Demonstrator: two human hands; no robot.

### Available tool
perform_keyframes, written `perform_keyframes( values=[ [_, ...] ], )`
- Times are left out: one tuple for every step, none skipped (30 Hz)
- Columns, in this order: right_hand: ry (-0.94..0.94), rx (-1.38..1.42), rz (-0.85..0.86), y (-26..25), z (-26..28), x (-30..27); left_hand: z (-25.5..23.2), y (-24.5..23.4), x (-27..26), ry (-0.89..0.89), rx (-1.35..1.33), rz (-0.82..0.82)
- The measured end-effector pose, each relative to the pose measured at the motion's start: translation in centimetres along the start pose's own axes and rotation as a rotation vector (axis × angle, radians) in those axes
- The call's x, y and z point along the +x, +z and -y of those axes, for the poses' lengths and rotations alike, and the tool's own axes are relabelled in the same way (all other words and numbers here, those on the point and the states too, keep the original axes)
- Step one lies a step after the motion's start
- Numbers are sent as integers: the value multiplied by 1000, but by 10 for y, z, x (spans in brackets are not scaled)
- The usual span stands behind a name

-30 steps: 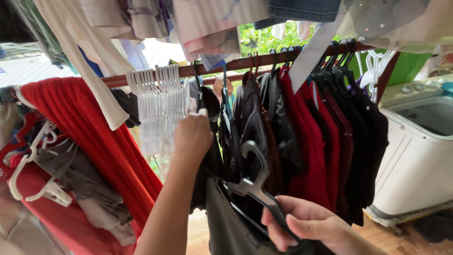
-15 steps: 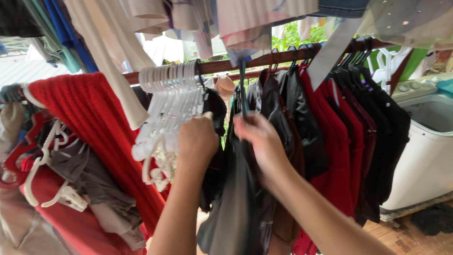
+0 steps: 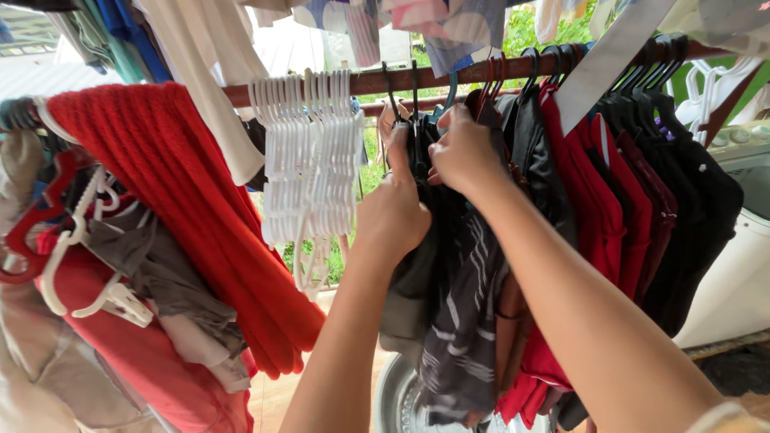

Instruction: The person wrings out wet clothes from a washing machine by hand, mounts them onto clothes hangers, and hangs them on a drying rack.

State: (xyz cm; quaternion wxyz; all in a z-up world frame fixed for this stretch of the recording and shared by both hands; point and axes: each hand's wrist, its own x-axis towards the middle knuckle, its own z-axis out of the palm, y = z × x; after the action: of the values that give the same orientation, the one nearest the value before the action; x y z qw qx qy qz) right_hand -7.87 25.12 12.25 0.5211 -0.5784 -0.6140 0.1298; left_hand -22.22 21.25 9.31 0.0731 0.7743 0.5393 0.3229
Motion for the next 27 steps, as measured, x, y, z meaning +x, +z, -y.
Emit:
perform_keyframes(
  values=[
    [-27,72,22,-9,2,-6,-1,1,3,-4,-2,3],
    [-63,101,16,-23,1,-12,1,3,9,-3,-12,-11],
    [-99,130,9,-41,-3,-18,4,4,16,-19,-52,-44],
    [-152,192,4,-63,-11,-28,8,6,23,-30,-116,-99],
    [-212,128,-33,-85,-19,-35,11,7,34,-43,-186,-158],
    [-241,117,-39,-109,-30,-46,16,12,41,-59,-261,-200],
    [-270,107,-45,-132,-42,-57,20,20,47,-75,-341,-246],
    [-244,170,-27,-153,-55,-63,20,32,54,-87,-399,-251],
    [-218,234,-12,-174,-71,-69,21,47,59,-111,-440,-266],
    [-198,233,-20,-194,-87,-78,16,62,68,-110,-438,-245],
    [-214,214,-36,-214,-103,-87,9,78,76,127,-719,-190],
    [-213,203,-50,-229,-118,-96,2,93,86,367,-999,-126],
    [-212,191,-65,-242,-131,-105,-9,106,97,366,-1003,-103],
    [-194,128,-98,-254,-141,-115,-24,121,105,343,-992,-11],
    [-178,94,-116,-263,-151,-125,-34,134,108,321,-981,81],
    [-170,61,-136,-271,-157,-131,-39,141,112,322,-983,90],
    [-107,66,-157,-275,-165,-138,-40,144,116,193,-1006,184],
    [-46,71,-177,-280,-172,-146,-37,146,121,64,-1024,277],
    [-41,68,-181,-287,-181,-155,-29,149,118,279,-1031,103],
    [-24,102,-166,-295,-192,-164,-17,146,113,295,-1045,47],
    [-6,137,-151,-304,-206,-174,-6,143,106,311,-1058,-10],
    [-2,136,-152,-314,-222,-187,13,139,80,124,-1084,52],
    [47,217,-162,-324,-240,-202,20,142,55,378,-885,-160],
    [96,297,-178,-334,-258,-217,21,148,30,627,-669,-361],
    [101,295,-185,-344,-278,-233,20,156,1,551,-919,-285],
    [207,298,-186,-356,-295,-251,14,166,-28,460,-1166,-202],
    [313,302,-186,-366,-313,-268,7,172,-47,290,-1438,-52]
  ],
)
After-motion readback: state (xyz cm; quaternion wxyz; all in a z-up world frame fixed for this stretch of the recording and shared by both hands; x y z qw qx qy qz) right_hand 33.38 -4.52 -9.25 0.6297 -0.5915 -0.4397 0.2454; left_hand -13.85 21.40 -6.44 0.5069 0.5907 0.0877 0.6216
